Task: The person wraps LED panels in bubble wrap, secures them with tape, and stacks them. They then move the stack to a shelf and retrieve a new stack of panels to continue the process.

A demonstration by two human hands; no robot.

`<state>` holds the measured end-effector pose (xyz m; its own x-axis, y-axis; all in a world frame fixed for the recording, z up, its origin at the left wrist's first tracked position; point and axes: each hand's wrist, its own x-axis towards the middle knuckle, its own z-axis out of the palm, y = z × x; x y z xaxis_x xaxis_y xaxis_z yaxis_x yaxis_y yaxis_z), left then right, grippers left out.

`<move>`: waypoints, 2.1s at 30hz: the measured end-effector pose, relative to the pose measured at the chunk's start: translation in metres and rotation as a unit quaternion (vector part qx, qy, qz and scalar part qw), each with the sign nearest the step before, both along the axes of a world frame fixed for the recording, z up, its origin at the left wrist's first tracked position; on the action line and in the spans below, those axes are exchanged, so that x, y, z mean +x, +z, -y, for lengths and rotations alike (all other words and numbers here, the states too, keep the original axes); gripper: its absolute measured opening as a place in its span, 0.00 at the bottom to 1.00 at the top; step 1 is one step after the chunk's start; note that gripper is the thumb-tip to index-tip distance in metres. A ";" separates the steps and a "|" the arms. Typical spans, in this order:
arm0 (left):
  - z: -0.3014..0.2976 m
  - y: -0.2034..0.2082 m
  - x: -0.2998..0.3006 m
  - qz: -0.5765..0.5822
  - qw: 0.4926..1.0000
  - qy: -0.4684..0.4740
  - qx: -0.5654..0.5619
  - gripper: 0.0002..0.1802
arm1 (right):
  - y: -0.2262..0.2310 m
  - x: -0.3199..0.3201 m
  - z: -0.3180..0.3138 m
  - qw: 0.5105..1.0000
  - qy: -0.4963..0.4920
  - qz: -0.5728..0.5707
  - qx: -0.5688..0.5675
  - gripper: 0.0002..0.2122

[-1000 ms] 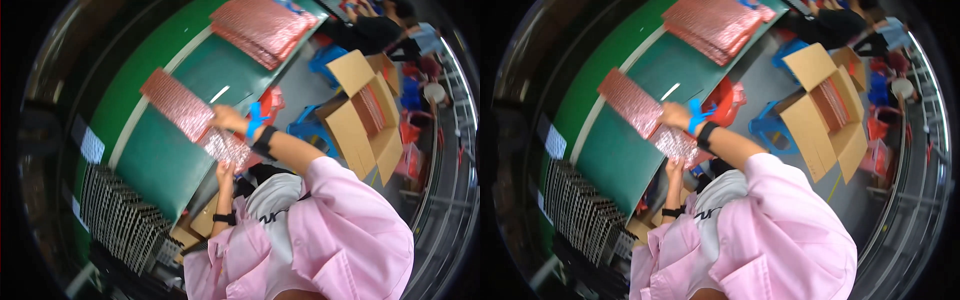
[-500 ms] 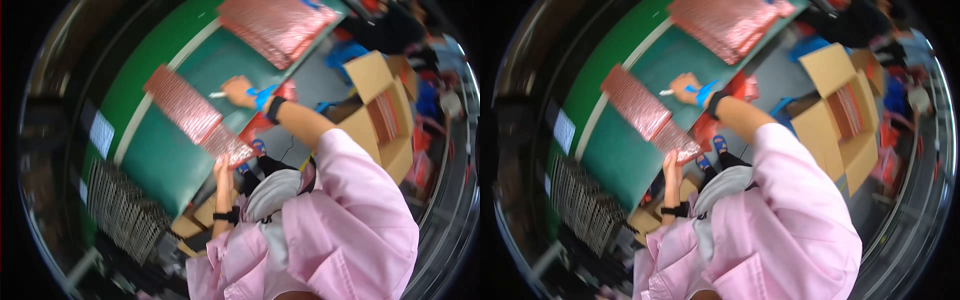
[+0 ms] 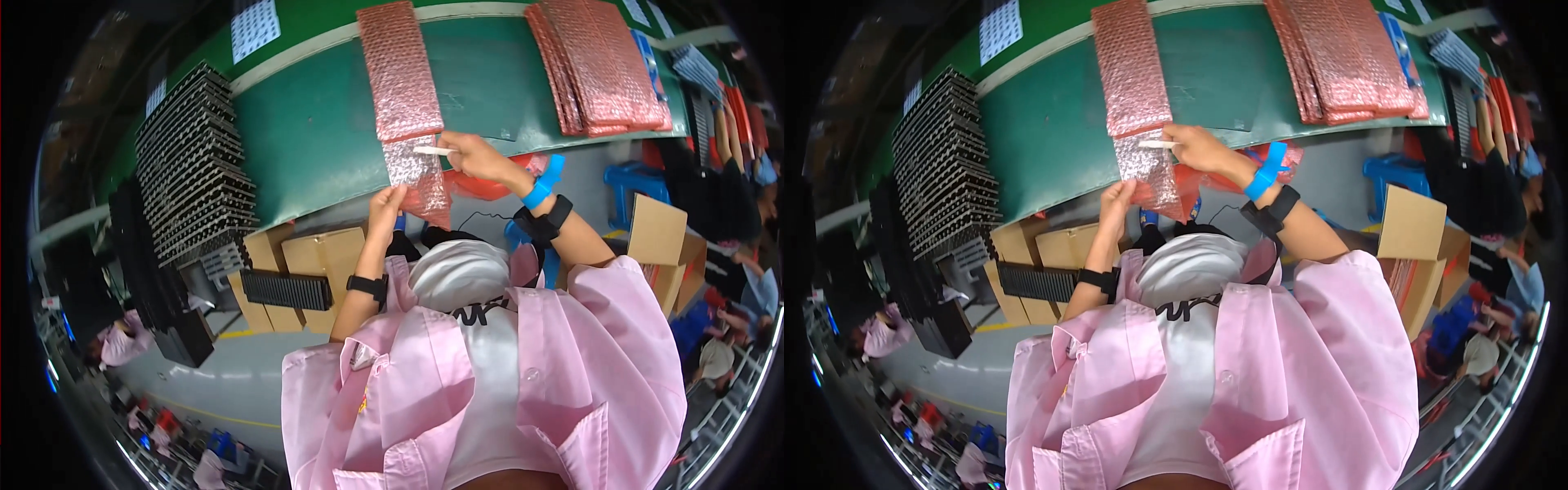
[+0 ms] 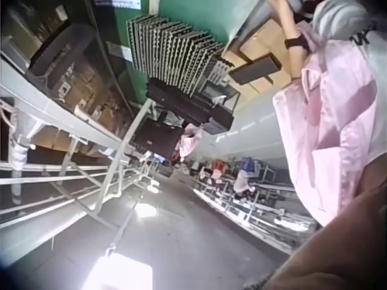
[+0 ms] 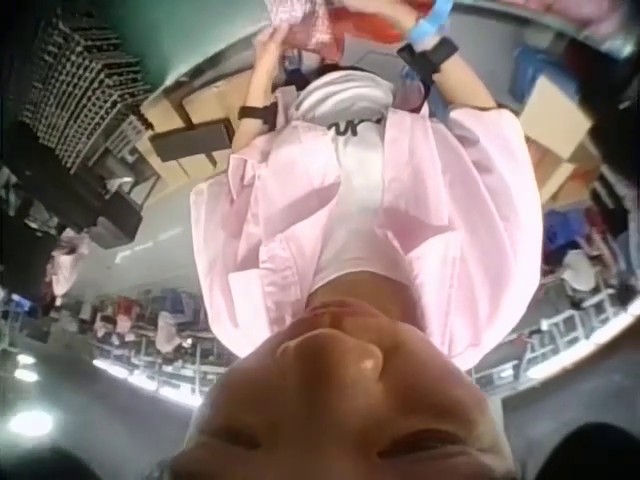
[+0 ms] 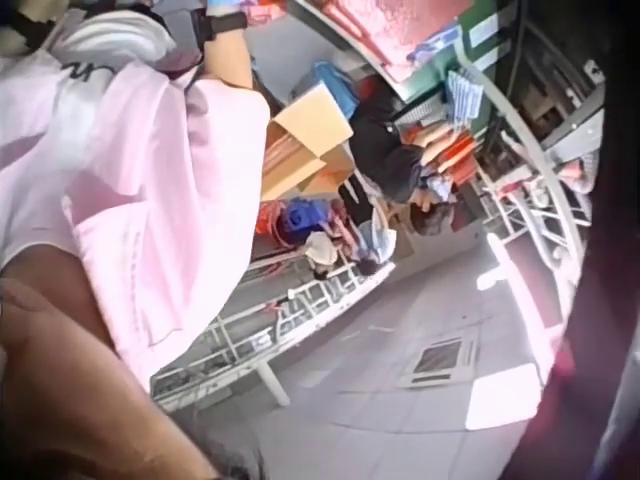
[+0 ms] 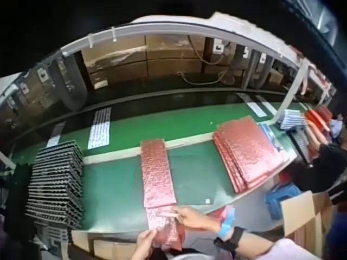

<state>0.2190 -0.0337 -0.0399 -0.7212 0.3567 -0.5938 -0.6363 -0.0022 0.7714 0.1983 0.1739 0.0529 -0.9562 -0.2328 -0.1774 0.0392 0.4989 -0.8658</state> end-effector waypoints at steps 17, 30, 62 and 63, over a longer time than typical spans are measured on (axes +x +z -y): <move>-0.015 0.014 0.012 -0.038 0.992 0.117 0.034 0.13 | -0.020 0.005 0.054 0.989 0.001 -0.055 0.134 0.05; -0.014 0.021 0.001 -0.049 0.986 0.153 0.041 0.13 | -0.010 0.004 0.039 0.933 0.129 -0.103 0.318 0.09; 0.078 0.102 -0.014 -0.032 0.973 -0.137 0.183 0.12 | -0.060 -0.023 0.032 0.953 -0.013 -0.248 0.174 0.03; 0.115 0.095 0.003 -0.047 0.977 -0.045 0.203 0.13 | -0.059 -0.022 0.031 0.949 -0.005 -0.258 0.182 0.03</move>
